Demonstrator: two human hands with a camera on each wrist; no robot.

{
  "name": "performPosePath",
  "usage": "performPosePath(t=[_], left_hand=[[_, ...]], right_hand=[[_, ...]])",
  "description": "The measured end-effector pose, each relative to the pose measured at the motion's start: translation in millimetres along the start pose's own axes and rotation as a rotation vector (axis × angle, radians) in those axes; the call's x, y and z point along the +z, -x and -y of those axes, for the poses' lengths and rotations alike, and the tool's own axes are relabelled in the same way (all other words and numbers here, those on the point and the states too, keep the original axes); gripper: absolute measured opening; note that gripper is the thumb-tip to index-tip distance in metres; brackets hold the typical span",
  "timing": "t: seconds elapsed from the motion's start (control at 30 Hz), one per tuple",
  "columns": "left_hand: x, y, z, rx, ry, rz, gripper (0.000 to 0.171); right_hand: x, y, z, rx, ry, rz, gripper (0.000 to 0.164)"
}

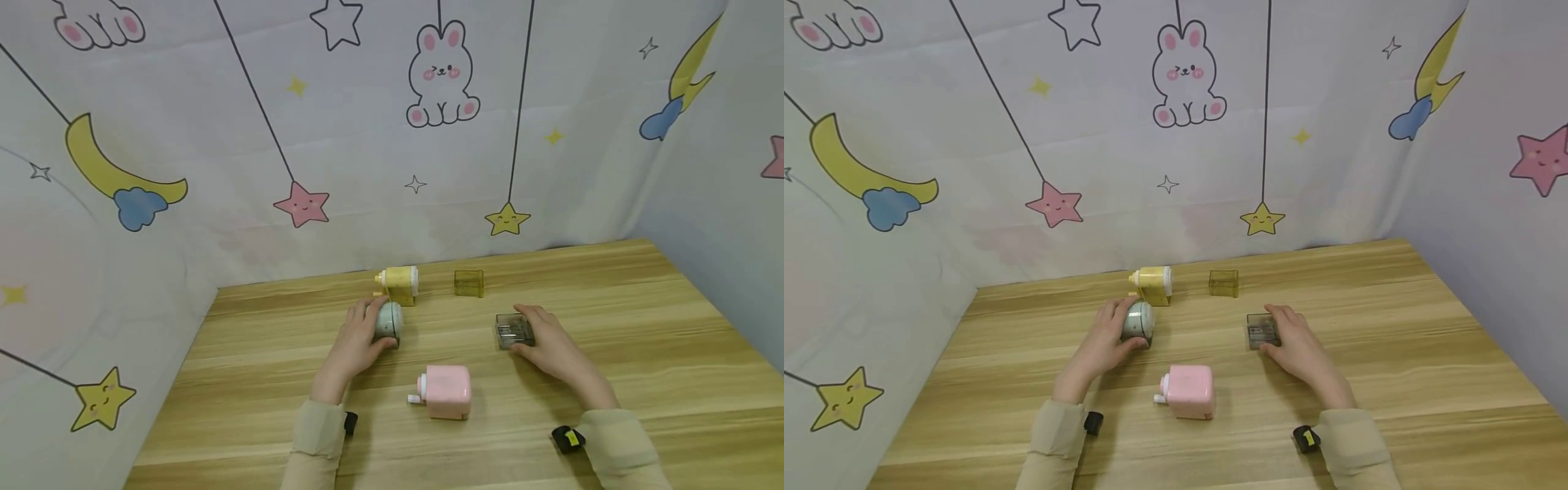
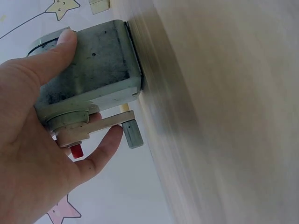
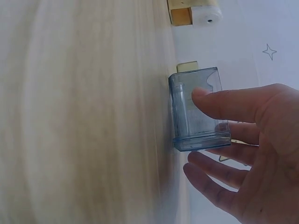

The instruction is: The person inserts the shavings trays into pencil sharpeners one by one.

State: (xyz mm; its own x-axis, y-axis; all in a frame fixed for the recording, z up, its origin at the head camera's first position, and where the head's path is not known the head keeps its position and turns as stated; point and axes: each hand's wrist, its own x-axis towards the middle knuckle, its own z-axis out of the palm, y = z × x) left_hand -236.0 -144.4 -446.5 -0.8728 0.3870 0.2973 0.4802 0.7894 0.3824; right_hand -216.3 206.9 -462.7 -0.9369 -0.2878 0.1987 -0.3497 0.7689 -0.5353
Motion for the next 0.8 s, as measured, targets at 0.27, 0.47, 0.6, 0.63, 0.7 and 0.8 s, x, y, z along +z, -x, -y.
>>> performPosePath(t=[0.27,0.47,0.6,0.63,0.7,0.8], left_hand=[[2.3,-1.6,-2.4,0.018,-0.012,0.007,0.071],[2.4,-1.2,-5.3,0.007,-0.017,0.028,0.069],[1.7,-1.3,-7.9,0.004,-0.021,0.049,0.068],[1.8,-1.5,-8.5,0.003,-0.020,0.054,0.068],[2.2,-2.0,-9.4,0.006,-0.015,0.059,0.067],[2.6,-2.6,-11.4,0.009,-0.010,0.068,0.067]], right_hand=[[0.1,-1.3,2.5,0.009,0.030,0.009,0.068],[0.7,-1.3,3.4,0.001,0.035,0.008,0.065],[0.0,-1.1,5.7,0.001,0.037,0.014,0.064],[-0.2,-1.0,6.5,0.001,0.037,0.016,0.064],[-0.6,-1.0,8.6,0.001,0.034,0.016,0.063],[-0.7,-1.3,11.4,0.003,0.030,0.019,0.063]])
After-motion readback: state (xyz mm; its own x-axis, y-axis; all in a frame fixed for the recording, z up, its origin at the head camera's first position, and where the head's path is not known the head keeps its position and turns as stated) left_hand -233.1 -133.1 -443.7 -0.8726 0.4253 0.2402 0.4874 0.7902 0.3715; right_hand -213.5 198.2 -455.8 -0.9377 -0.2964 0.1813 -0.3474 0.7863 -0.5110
